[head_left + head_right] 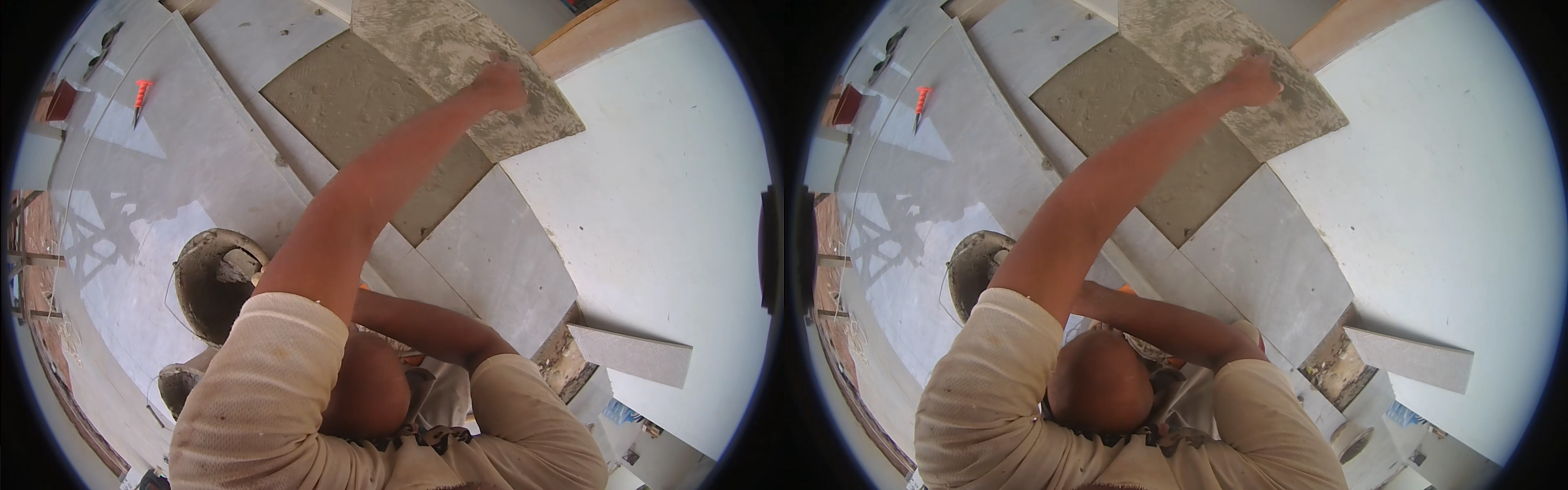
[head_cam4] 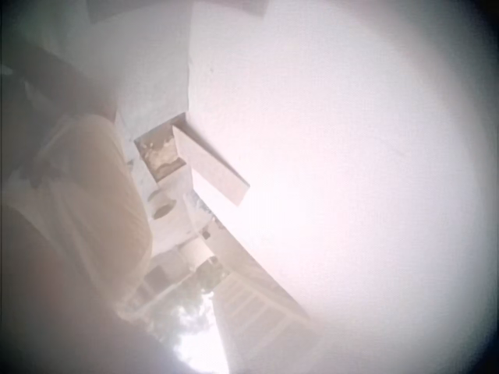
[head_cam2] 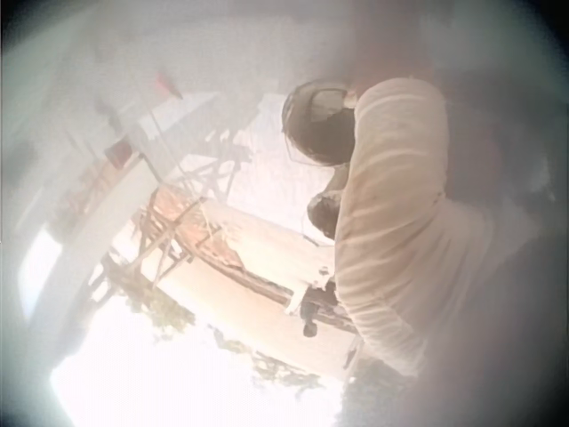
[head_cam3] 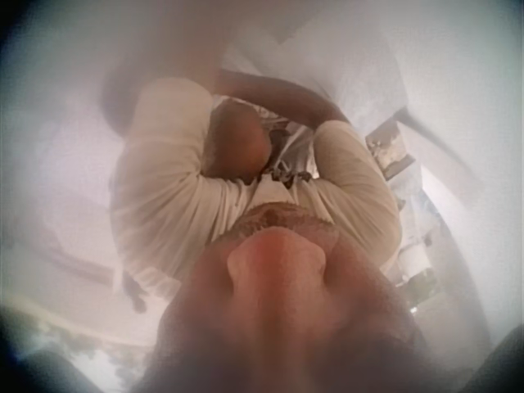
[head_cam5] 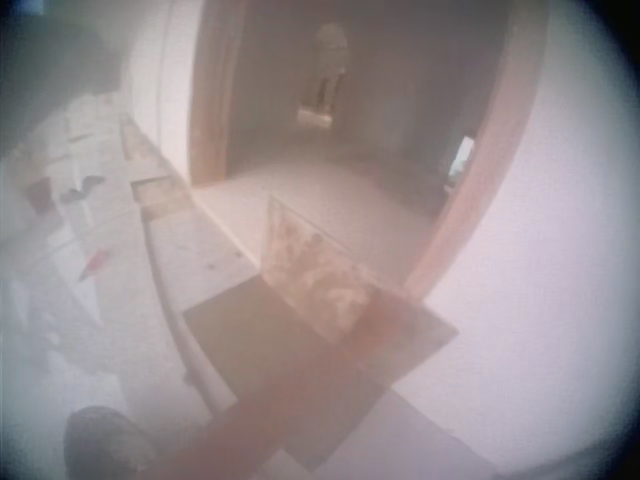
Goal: The person spreads cement on the floor using a trowel and places a large ceramic tile onto the prepared surface. They then use a rubber mallet to tap the tile into place and a cloth to wipe excess cement from the tile surface.
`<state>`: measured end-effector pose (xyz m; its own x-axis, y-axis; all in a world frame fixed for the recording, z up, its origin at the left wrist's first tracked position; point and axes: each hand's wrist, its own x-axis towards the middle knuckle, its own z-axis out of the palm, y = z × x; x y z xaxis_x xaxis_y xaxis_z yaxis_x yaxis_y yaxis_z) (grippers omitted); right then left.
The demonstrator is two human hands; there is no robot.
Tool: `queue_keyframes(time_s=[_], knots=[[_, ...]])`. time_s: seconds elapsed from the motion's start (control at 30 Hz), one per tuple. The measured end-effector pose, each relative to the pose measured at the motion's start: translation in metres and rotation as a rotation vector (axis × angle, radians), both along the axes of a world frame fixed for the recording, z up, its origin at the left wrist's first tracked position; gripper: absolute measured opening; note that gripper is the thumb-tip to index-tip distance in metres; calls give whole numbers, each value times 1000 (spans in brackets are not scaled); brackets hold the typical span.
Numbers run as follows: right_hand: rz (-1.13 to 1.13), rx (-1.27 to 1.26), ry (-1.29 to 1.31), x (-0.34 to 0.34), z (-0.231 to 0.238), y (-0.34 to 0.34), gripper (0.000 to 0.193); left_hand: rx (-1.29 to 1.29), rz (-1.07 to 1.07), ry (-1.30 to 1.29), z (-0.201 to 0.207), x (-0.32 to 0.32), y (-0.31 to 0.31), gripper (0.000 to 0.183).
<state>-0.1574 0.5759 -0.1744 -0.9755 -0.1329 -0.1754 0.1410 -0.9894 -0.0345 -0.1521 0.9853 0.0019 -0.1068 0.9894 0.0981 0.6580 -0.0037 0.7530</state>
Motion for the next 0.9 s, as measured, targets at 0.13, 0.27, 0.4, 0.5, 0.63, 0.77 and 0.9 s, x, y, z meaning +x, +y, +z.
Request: queue_keyframes(time_s=[0.13, 0.27, 0.4, 0.5, 0.63, 0.77, 0.9], knots=[[-128, -125, 35, -20, -13, -5, 37, 11, 28, -19, 2, 4, 6, 75], [-180, 485, -388, -4, 58, 51, 41, 70, 75, -38, -1, -1, 3, 72], [-301, 1630, -735, 29, 91, 168, 52, 93, 103, -20, -2, -21, 1, 69], [-988, 1579, -1388, 103, 97, 281, 46, 134, 118, 14, 5, -27, 6, 66], [-1388, 1547, -1623, 177, 121, 373, 47, 191, 90, 65, 2, -40, 14, 59], [-1322, 1721, -1636, 187, 127, 397, 36, 306, 204, 269, -26, -78, 48, 48], [-1374, 1766, -1675, 201, 122, 395, 27, 114, 156, 157, -5, -88, 48, 52]])
